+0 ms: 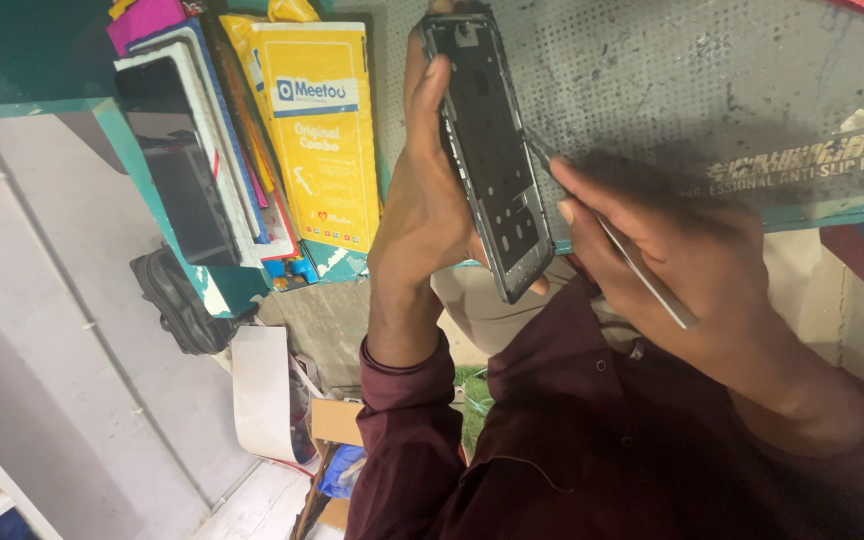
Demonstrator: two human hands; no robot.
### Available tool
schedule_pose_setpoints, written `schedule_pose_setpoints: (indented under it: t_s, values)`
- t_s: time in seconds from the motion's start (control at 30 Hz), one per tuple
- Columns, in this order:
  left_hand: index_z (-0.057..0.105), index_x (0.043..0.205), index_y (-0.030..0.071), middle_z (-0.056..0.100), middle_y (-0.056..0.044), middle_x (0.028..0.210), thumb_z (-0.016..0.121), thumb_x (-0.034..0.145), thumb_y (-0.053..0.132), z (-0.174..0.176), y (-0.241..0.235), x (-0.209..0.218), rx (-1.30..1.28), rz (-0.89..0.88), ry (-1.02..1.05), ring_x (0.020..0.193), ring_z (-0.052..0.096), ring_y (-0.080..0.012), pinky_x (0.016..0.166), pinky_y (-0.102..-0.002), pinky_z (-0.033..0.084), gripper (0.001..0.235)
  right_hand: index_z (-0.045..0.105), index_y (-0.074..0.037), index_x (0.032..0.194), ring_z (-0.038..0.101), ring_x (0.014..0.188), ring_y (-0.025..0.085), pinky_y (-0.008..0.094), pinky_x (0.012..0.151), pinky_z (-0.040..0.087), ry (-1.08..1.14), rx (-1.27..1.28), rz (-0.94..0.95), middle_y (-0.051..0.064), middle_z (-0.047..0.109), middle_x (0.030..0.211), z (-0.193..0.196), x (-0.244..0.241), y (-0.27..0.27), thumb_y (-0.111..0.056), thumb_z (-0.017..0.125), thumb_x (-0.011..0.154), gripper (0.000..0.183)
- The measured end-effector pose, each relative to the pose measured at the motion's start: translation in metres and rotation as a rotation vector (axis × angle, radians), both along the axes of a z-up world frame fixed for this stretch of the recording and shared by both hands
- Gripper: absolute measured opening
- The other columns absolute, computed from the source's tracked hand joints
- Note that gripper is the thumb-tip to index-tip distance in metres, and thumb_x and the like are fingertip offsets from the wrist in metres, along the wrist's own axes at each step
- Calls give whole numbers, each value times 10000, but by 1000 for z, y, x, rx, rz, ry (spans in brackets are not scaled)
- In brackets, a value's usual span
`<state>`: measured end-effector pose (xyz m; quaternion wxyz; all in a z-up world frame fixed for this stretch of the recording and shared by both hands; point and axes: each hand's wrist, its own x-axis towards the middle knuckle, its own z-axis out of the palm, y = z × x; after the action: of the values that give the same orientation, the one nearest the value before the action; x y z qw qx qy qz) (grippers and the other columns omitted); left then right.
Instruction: The person cleans the inside of a disassembled smartphone frame using a metal tool to scrape residue and a bottle of cleaning fluid to apply solvent. The person repeatedly scrapes and applies fluid to different areas of the frame.
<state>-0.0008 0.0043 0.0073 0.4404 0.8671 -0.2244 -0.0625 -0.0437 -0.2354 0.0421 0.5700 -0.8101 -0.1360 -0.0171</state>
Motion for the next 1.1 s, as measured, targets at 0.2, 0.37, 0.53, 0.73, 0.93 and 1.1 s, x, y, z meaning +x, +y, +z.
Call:
schedule_pose_setpoints:
  t_s: [0.2,0.37,0.53,0.73,0.93,1.1]
  values:
    - [2,1629,112,30,-312,1661,1068,499,542,4,-3,5,-10,-36,-40,1588,157,-428,1340,-430,243,1611,681,5,1359,521,504,47,247,452,373,-77,-78,-11,18,619,661,8,41,7,-58,716,1090,279]
    - [34,1630,113,31,-260,1705,1087,560,496,1,0,3,26,-12,-39,1593,161,-397,1333,-410,237,1549,711,8,1236,490,462,61,241,429,331,40,-12,-14,23,586,582,-1,21,-3,-59,712,1019,227]
    - [111,1592,53,73,-240,1691,1076,541,432,0,0,2,-3,33,80,1593,256,-395,1334,-406,314,1476,746,-19,1194,490,405,20,216,374,307,153,-52,16,-3,622,569,3,-4,-8,-82,727,939,263]
    - [104,1632,120,45,-196,1739,1028,794,235,0,-1,0,10,61,99,1566,280,-342,1288,-338,363,1253,729,6,1203,535,468,45,223,421,360,98,-50,-48,29,642,611,10,0,-2,-46,749,970,239]
    - [77,1609,122,47,-222,1692,1034,741,250,-3,1,-1,9,30,2,1576,255,-388,1308,-366,339,1299,701,5,1274,622,589,83,220,521,458,26,-9,-73,80,696,787,-7,-5,2,-13,730,1034,242]
    - [55,1649,157,44,-176,1697,1070,798,291,-3,1,1,19,9,-20,1580,206,-328,1317,-336,278,1331,666,28,1286,705,763,165,271,655,539,-145,-32,-73,158,738,984,-6,-10,6,5,728,1071,226]
